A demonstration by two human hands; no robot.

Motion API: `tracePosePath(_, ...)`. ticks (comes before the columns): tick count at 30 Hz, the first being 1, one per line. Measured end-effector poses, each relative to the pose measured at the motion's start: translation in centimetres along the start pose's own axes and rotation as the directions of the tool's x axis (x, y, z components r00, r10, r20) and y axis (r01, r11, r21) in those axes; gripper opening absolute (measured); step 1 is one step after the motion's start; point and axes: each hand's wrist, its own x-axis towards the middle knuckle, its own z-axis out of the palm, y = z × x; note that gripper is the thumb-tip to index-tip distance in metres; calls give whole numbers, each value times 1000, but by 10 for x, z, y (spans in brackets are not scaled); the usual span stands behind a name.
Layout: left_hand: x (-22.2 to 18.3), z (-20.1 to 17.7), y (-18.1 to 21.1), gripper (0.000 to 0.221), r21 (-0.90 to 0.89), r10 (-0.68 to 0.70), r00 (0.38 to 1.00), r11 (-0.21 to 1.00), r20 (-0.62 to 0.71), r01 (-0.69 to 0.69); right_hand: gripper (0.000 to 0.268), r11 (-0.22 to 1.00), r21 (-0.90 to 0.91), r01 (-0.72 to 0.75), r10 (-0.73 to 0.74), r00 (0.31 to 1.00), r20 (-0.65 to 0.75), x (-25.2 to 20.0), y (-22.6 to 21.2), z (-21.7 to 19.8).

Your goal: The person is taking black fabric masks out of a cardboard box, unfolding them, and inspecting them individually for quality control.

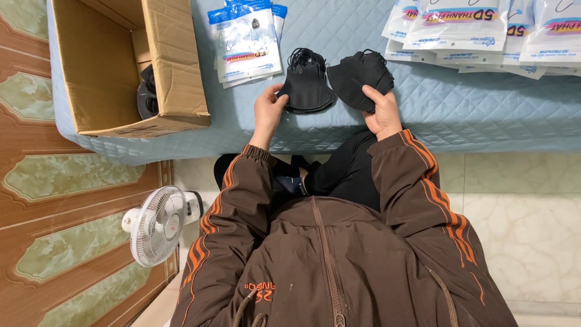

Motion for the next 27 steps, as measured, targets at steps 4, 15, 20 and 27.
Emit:
tracePosePath(4, -2, 0, 6, 32, 156, 32, 999, 987, -17, -29, 44, 1000, -14, 0, 1, 1000, 16, -1, -2, 8)
tracePosePath(15, -25, 11, 77, 28, 198, 389, 921, 901, 26, -386, 56, 984, -177, -16, 46, 986, 163, -11, 2, 13)
tracePosePath(20, -38, 30, 80, 27, 158, 294, 951, 939, 101, -307, 57, 970, -242, -30, 68, 987, 148, -21, 0, 25)
tracePosePath(27, -40, 28, 85, 12, 68, 186, 965, 977, 184, -201, 55, 950, -308, -53, 104, 983, 153, -24, -5, 31)
